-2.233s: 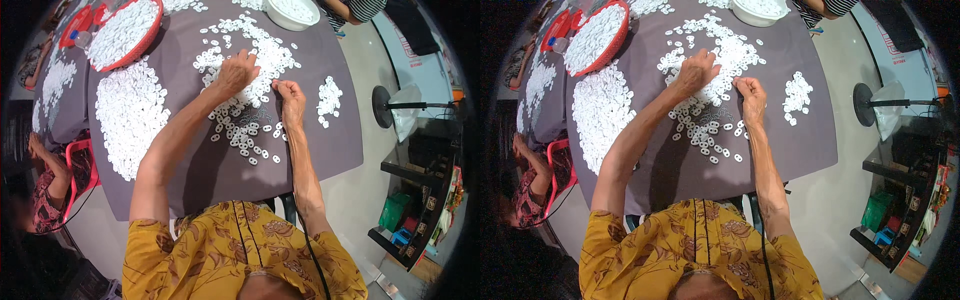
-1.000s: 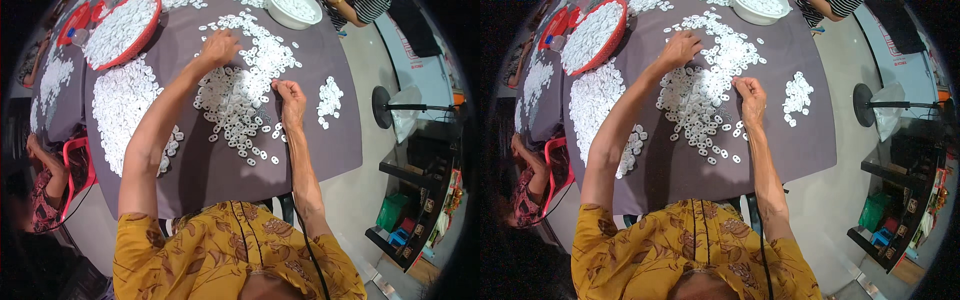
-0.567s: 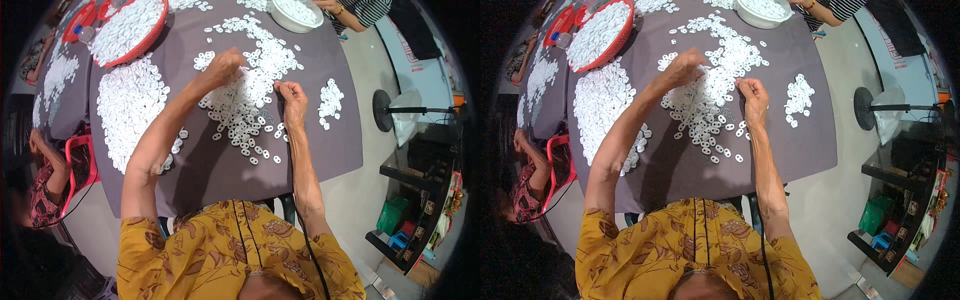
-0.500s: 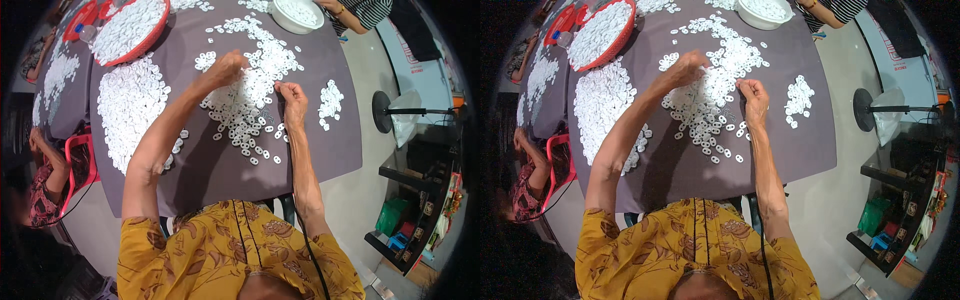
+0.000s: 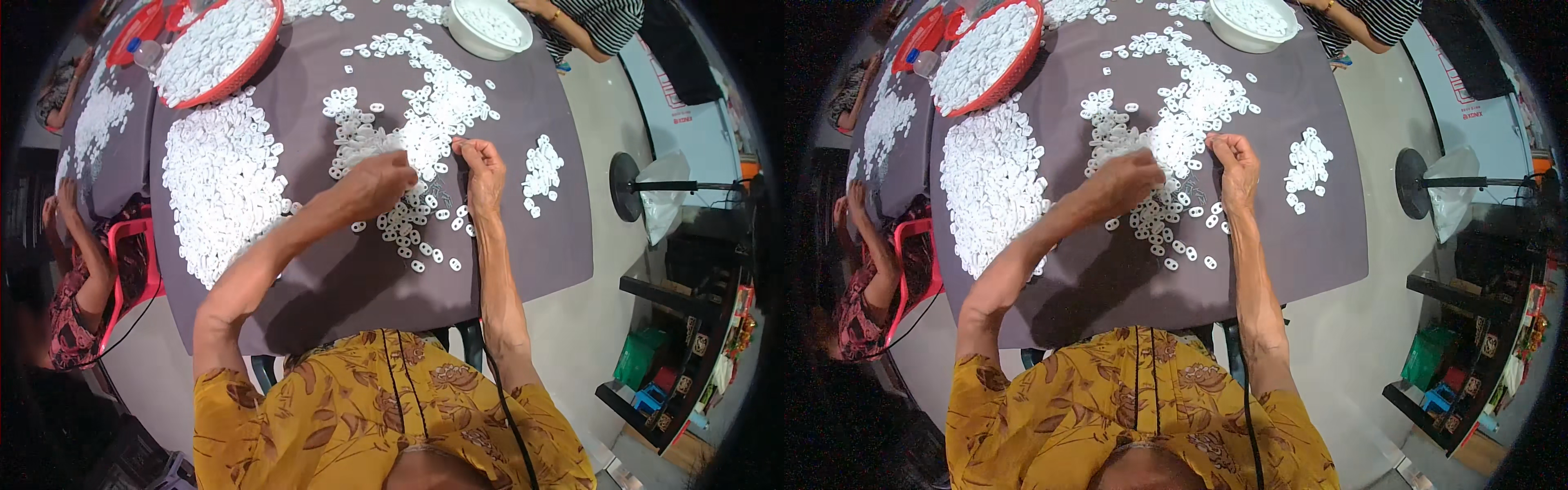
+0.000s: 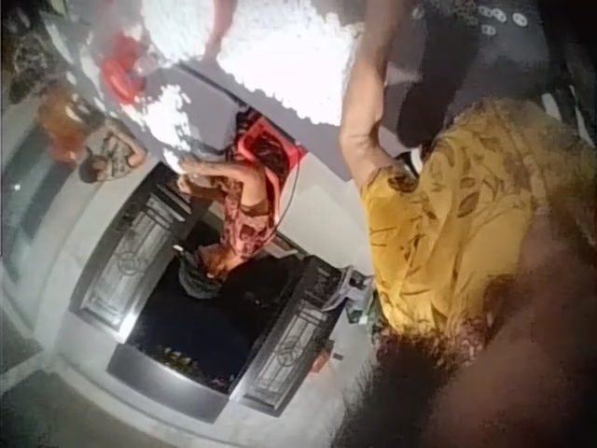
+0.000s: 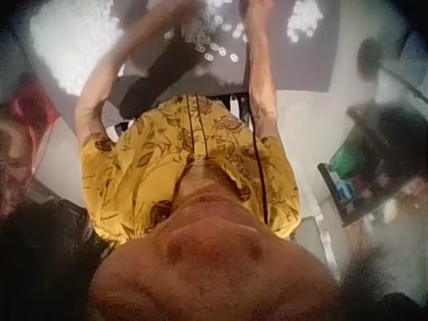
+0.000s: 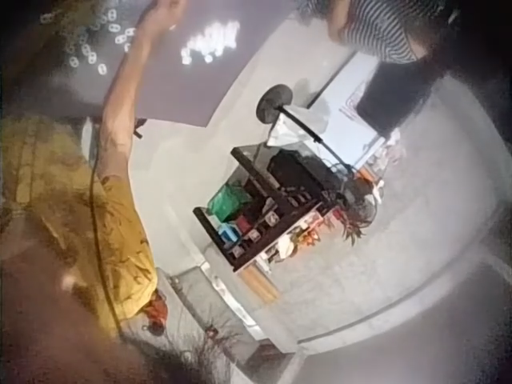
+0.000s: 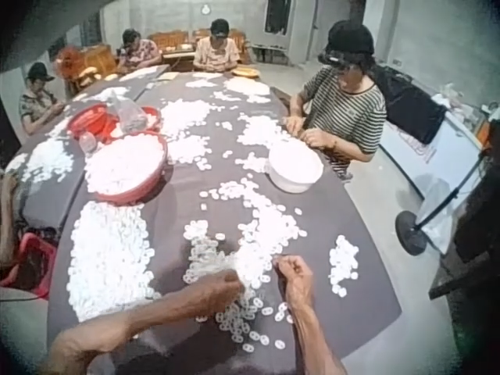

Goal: The person inspects and sorts small white plastic components on a table by hand.

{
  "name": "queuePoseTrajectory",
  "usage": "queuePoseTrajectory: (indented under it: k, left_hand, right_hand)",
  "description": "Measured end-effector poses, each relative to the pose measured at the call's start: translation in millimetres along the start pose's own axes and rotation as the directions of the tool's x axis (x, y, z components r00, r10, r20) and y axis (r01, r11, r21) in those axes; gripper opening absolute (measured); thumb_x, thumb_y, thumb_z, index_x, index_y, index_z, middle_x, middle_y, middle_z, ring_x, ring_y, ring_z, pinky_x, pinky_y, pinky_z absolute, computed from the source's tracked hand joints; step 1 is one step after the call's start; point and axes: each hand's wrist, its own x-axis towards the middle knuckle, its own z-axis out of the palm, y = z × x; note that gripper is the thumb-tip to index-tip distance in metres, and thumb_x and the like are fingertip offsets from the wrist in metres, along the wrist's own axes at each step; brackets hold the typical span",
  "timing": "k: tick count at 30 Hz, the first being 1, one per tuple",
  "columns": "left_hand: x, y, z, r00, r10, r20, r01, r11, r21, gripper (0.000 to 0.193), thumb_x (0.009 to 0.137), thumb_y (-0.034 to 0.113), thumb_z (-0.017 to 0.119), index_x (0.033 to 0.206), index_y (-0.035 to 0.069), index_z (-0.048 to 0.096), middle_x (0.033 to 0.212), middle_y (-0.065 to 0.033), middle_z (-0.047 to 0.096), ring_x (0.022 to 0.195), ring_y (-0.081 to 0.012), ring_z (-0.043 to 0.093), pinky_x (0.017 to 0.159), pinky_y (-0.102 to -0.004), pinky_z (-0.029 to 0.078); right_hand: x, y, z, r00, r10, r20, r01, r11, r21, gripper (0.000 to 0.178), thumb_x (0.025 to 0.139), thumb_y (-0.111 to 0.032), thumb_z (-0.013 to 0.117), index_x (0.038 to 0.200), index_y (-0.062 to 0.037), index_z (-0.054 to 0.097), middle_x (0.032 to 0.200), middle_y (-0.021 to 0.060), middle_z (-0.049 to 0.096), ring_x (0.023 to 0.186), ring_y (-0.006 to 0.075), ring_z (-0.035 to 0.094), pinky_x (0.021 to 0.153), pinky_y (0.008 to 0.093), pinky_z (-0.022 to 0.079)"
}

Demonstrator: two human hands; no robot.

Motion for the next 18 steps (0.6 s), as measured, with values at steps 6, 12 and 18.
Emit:
queuePoseTrajectory:
  k: [6, 12, 18]
  left_hand:
    - [24, -17, -35, 0.98, -0.065, -0.188, 0.1, 0.977, 0.186, 0.017, 0.074, 0.012, 0.06, 0.09, 0.006, 0.059, 0.087, -0.0121, 0.059, 0.081, -0.0315, 0.056, 0.071, -0.0385, 0.046]
    - [62, -109, -82, 0.717, -0.367, -0.593, 0.617, 0.73, 0.295, 0.025, 0.07, 0.023, 0.062, 0.081, 0.001, 0.059, 0.081, -0.0198, 0.059, 0.079, -0.0358, 0.057, 0.067, -0.0432, 0.044]
    - [95, -137, -70, 0.857, -0.261, -0.444, 0.423, 0.848, 0.319, 0.016, 0.068, 0.011, 0.055, 0.075, -0.002, 0.061, 0.08, -0.0255, 0.058, 0.078, -0.0418, 0.057, 0.071, -0.0471, 0.046]
  right_hand:
    - [-1, -2, -3, 1.0, 0.007, -0.007, -0.007, 1.0, -0.021, 0.008, 0.082, -0.005, 0.055, 0.086, 0.0019, 0.057, 0.092, 0.0133, 0.06, 0.085, 0.0143, 0.055, 0.083, 0.0252, 0.04]
    - [0, 4, 0, 1.0, 0.022, 0.015, -0.021, 1.0, -0.008, 0.009, 0.082, -0.007, 0.056, 0.086, 0.0015, 0.057, 0.092, 0.0122, 0.06, 0.086, 0.0135, 0.054, 0.084, 0.0253, 0.039]
    - [-1, 0, -2, 1.0, 0.008, 0.003, -0.008, 1.0, -0.026, 0.01, 0.083, -0.008, 0.056, 0.085, 0.0013, 0.057, 0.09, 0.0113, 0.061, 0.085, 0.0131, 0.054, 0.084, 0.0245, 0.039]
